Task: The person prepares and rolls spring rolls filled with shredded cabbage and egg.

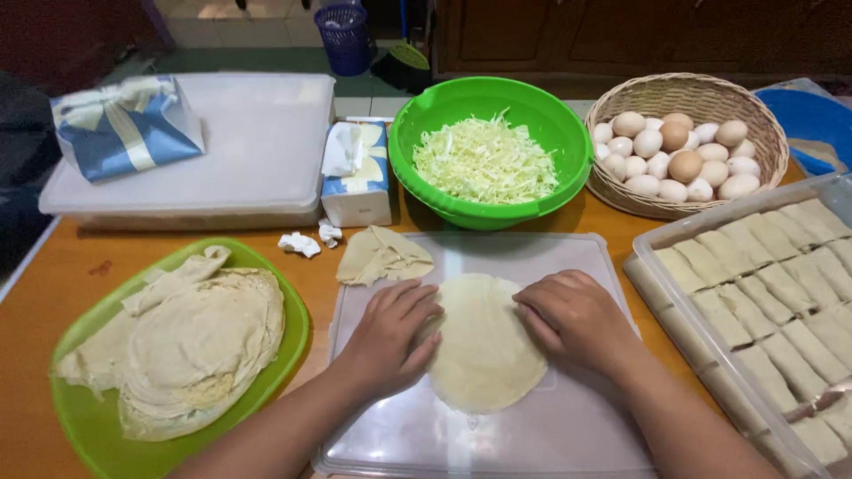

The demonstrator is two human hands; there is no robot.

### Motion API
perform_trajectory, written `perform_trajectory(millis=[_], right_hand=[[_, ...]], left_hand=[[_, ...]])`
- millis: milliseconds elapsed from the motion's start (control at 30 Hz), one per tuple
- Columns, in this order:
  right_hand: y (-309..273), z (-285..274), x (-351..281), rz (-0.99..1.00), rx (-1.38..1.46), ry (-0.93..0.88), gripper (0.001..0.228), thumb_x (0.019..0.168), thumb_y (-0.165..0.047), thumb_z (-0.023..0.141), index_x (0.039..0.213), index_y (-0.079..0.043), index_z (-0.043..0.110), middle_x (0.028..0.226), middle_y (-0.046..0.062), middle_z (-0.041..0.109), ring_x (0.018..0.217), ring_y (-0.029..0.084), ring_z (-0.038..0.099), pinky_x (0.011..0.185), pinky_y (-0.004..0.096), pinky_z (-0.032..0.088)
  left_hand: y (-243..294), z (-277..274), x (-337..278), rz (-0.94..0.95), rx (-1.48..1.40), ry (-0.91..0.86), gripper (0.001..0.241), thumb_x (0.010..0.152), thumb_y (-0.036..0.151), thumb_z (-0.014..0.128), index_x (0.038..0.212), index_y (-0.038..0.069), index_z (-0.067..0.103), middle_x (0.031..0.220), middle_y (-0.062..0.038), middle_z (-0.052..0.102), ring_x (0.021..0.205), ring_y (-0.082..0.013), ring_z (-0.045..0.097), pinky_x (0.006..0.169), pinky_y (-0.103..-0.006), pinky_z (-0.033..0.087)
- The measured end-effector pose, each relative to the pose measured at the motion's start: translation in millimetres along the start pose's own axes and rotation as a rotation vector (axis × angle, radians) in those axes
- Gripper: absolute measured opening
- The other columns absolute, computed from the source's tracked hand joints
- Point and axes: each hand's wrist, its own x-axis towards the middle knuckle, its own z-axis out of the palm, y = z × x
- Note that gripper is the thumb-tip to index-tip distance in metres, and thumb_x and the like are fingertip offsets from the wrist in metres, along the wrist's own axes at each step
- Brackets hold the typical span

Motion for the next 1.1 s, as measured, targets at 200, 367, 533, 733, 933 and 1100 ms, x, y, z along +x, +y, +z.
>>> perform_trajectory(millis=[200,367,533,733,933,1100], right_hand=[[-1.5,-0.9,-3.4,-0.021,0.008,0.013,0.014,0.082,-0.017,0.075,0.092,-0.008,0.074,0.089,0.009,0.074,0.087,0.03,0.069,0.084,0.043,0.053],[-4.8,-0.7,-5.3,0.004,0.013,-0.007,0.014,0.083,-0.016,0.074,0.093,-0.007,0.074,0.091,0.01,0.075,0.088,0.031,0.07,0.084,0.043,0.052],[-5.9,-1.0,-12.2,0.039,0.03,-0.022,0.017,0.084,-0.016,0.073,0.098,-0.007,0.075,0.095,0.011,0.075,0.092,0.031,0.07,0.087,0.044,0.052],[-8.1,-1.3,-17.6,0.061,0.032,-0.039,0.023,0.083,-0.018,0.073,0.104,-0.007,0.075,0.102,0.011,0.076,0.098,0.03,0.07,0.091,0.044,0.052],[-12.0,-2.7,-16.3,0.052,0.021,-0.084,0.027,0.083,-0.02,0.073,0.108,-0.008,0.075,0.107,0.011,0.076,0.101,0.03,0.069,0.093,0.044,0.051],[-10.1,1.1,-16.1,0.048,0.014,-0.08,0.028,0.082,-0.02,0.073,0.107,-0.009,0.076,0.107,0.011,0.075,0.101,0.03,0.069,0.094,0.044,0.051]], left_hand=[[1.4,2.1,-4.7,-0.019,-0.056,-0.008,0.033,0.085,0.019,0.071,0.114,0.004,0.068,0.136,-0.017,0.062,0.134,-0.0398,0.049,0.112,-0.051,0.036],[0.7,3.9,-4.5,-0.052,-0.085,-0.026,0.033,0.084,0.018,0.07,0.114,0.004,0.067,0.138,-0.017,0.062,0.135,-0.0386,0.049,0.112,-0.0501,0.036],[2.6,6.0,-4.1,-0.048,-0.106,-0.035,0.033,0.085,0.018,0.07,0.114,0.003,0.067,0.137,-0.017,0.062,0.135,-0.0379,0.05,0.113,-0.0501,0.035],[4.5,7.9,-7.1,-0.043,-0.083,-0.012,0.033,0.087,0.019,0.069,0.116,0.003,0.066,0.139,-0.018,0.061,0.135,-0.0384,0.049,0.113,-0.0499,0.035],[5.4,12.2,-7.9,-0.047,-0.038,-0.021,0.036,0.089,0.02,0.068,0.12,0.002,0.065,0.141,-0.021,0.057,0.136,-0.0396,0.048,0.114,-0.051,0.033],[4.3,12.1,-7.3,-0.056,-0.038,-0.035,0.039,0.089,0.024,0.067,0.121,0.002,0.063,0.142,-0.022,0.056,0.137,-0.0403,0.047,0.114,-0.0512,0.033]])
